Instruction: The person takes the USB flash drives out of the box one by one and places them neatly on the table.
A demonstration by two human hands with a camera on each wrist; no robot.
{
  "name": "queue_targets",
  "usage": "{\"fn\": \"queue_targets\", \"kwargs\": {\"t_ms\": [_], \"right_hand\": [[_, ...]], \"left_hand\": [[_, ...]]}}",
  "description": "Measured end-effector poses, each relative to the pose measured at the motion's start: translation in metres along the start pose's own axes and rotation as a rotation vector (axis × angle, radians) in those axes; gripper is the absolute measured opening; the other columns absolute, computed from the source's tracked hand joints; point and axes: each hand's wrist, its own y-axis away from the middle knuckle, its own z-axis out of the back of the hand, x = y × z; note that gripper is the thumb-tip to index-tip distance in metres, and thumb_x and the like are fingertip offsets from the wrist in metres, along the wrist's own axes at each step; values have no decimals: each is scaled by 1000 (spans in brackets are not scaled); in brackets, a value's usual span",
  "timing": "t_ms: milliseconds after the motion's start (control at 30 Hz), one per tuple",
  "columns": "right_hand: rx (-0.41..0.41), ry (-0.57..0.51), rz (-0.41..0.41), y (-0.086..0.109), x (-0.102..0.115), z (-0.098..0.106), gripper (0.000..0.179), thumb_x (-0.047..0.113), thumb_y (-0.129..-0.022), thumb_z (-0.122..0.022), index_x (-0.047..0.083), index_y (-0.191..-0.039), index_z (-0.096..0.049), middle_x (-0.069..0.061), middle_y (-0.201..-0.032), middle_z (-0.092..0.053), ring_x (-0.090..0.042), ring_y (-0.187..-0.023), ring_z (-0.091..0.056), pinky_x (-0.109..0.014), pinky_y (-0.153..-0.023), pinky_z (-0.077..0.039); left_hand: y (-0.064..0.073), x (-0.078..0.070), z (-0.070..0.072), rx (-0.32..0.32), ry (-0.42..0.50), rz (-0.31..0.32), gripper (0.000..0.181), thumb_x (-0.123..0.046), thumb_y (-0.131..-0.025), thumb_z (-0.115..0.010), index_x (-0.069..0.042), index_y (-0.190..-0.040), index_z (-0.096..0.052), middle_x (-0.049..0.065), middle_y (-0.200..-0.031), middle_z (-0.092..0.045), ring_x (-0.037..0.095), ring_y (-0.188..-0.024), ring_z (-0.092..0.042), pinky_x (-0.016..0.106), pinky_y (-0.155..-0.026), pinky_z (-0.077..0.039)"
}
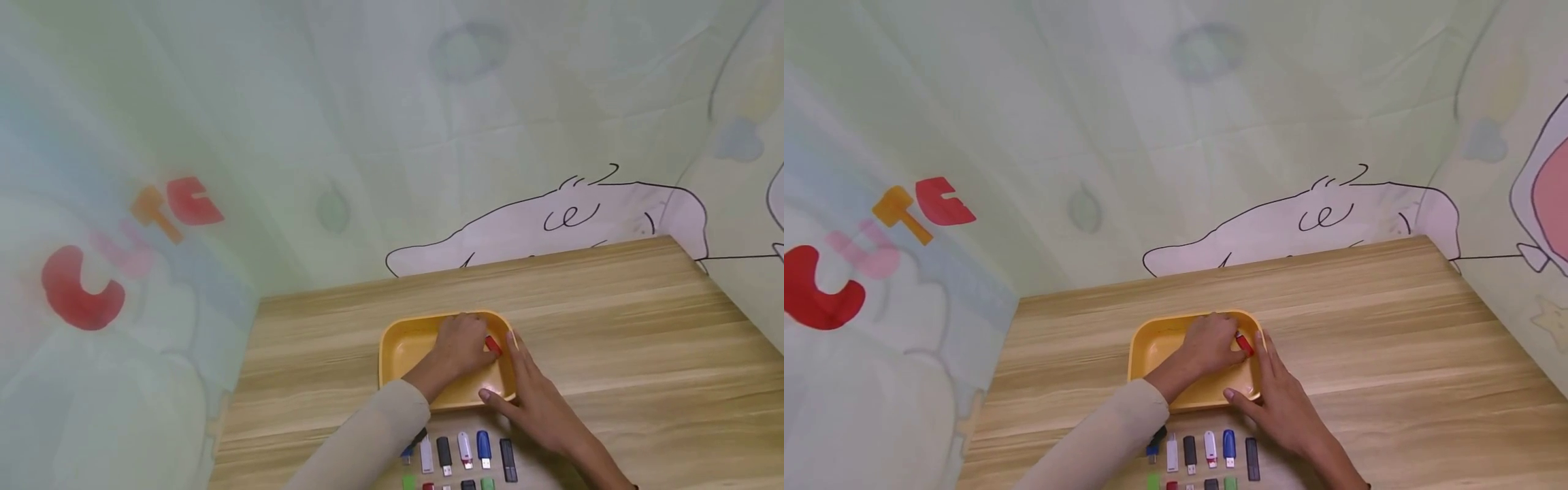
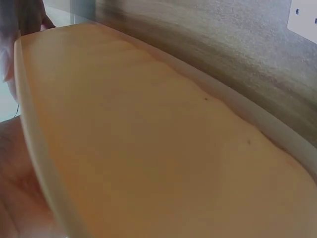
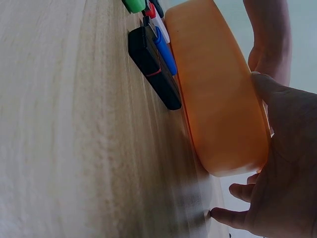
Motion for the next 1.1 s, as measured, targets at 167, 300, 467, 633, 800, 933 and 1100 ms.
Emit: {"fn": "queue_targets", "kwargs": {"t_ms": [167, 300, 467, 633, 800, 933, 1100], "right_hand": [[8, -1, -6, -1, 0, 0, 110, 64, -98, -66, 18, -172, 0, -21, -178, -6, -54, -154, -30, -70, -117, -34], [18, -1, -16, 0, 0, 0, 110, 65, -97, -65, 19, -172, 1, -20, -178, -5, -54, -156, -28, -70, -118, -33], [19, -3, -23, 0, -1, 1, 109, 65, -98, -65, 20, -172, 1, -19, -179, -4, -53, -156, -27, -70, -118, -32], [28, -10, -34, -2, -1, 1, 110, 69, -97, -63, 22, -172, 2, -18, -179, -2, -53, -158, -24, -71, -119, -31], [34, -11, -42, -2, 1, 0, 110, 67, -97, -64, 22, -172, 2, -18, -179, -2, -53, -157, -24, -70, -119, -31], [34, -11, -42, -2, 2, 1, 111, 67, -97, -65, 22, -172, 3, -18, -179, -2, -53, -157, -25, -71, -119, -31], [20, 1, -25, -2, 2, 1, 110, 65, -97, -65, 19, -172, 2, -19, -179, -4, -53, -156, -28, -71, -118, -32]], "left_hand": [[-3, -3, -5, 3, -19, -3, 31, -48, -95, -77, -18, -102, -76, -7, -88, -64, 13, -83, -54, 27, -81, -47], [-7, -6, -11, 4, -36, 4, 32, -48, -95, -77, -19, -110, -78, -6, -101, -70, 13, -90, -56, 29, -87, -49], [-9, -11, -15, 3, -75, 6, 38, -49, -95, -76, -21, -121, -77, -5, -120, -73, 13, -99, -61, 31, -94, -52], [-11, -14, -15, 8, -85, 22, 41, -48, -95, -77, -22, -126, -75, -4, -128, -72, 13, -102, -63, 31, -97, -53], [-11, -15, -15, 16, -96, 20, 41, -48, -94, -77, -22, -125, -76, -4, -130, -71, 13, -104, -64, 31, -97, -52], [-7, -12, -12, 14, -87, 15, 43, -50, -93, -78, -21, -125, -76, -3, -127, -71, 13, -103, -63, 29, -94, -52], [-2, -7, -7, 3, -68, 15, 42, -51, -91, -80, -18, -118, -76, -2, -121, -71, 14, -103, -61, 28, -91, -52]]}}
